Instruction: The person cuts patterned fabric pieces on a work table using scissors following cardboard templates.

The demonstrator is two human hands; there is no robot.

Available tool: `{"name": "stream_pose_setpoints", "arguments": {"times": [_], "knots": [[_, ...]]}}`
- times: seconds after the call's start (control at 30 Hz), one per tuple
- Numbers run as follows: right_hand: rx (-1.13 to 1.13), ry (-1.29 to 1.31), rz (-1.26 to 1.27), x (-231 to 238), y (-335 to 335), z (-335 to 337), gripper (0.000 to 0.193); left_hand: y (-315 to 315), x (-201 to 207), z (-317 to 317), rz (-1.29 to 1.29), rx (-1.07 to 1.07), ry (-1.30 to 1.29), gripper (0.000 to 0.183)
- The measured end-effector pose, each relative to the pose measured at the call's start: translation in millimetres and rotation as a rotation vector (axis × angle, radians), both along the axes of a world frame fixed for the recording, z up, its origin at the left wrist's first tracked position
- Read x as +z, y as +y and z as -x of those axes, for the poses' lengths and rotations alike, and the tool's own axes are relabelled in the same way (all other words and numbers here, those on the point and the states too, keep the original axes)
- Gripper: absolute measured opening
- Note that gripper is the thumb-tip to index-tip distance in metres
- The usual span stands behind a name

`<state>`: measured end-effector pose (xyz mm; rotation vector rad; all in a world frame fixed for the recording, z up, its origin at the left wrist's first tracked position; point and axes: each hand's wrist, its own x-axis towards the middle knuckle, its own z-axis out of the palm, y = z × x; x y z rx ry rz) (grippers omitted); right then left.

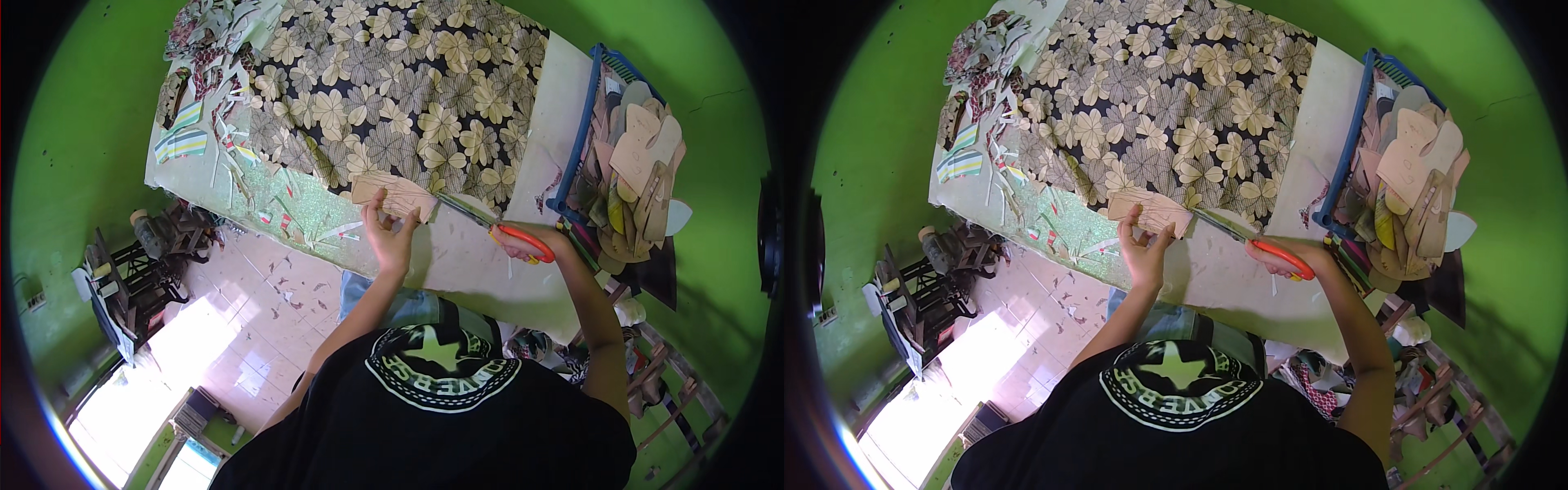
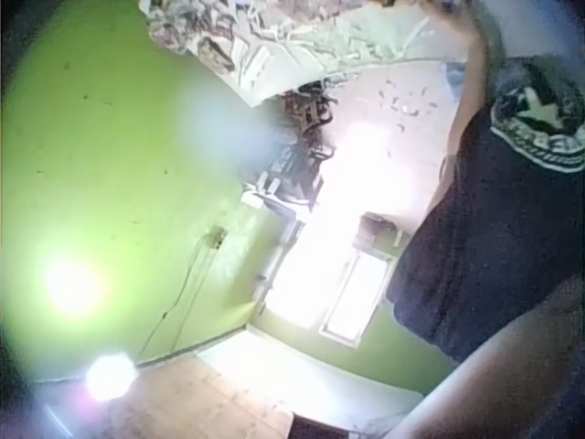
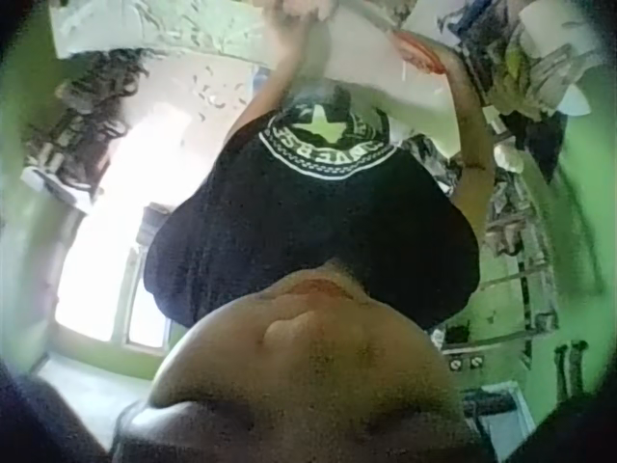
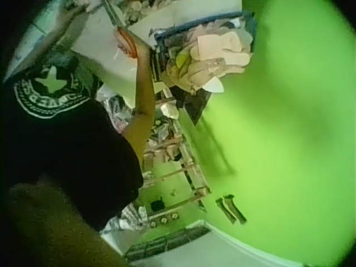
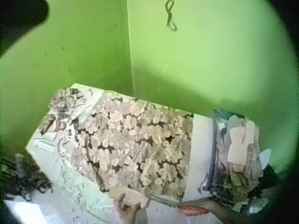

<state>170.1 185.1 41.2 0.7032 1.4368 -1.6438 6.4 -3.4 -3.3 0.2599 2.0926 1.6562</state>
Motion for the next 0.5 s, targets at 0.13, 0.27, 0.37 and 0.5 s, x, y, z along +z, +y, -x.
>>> {"name": "stream_pose_setpoints", "arguments": {"times": [0.13,0.27,0.37,0.5], "knots": [[0.015,0.002,-0.039,1.7,-0.3,8.5,0.055,-3.7,0.0,1.6,-0.027,-0.011,-0.064,0.059],[0.022,0.057,-0.017,7.6,-0.3,23.3,0.055,-4.4,-3.3,2.0,-0.005,-0.028,0.069,0.059],[0.041,0.063,-0.013,-0.6,1.1,24.8,0.055,-4.3,-4.7,1.9,-0.01,-0.02,0.029,0.058],[0.082,0.05,-0.044,-0.9,0.3,33.0,0.055,-3.1,-1.3,0.7,-0.04,0.003,-0.045,0.058]]}}
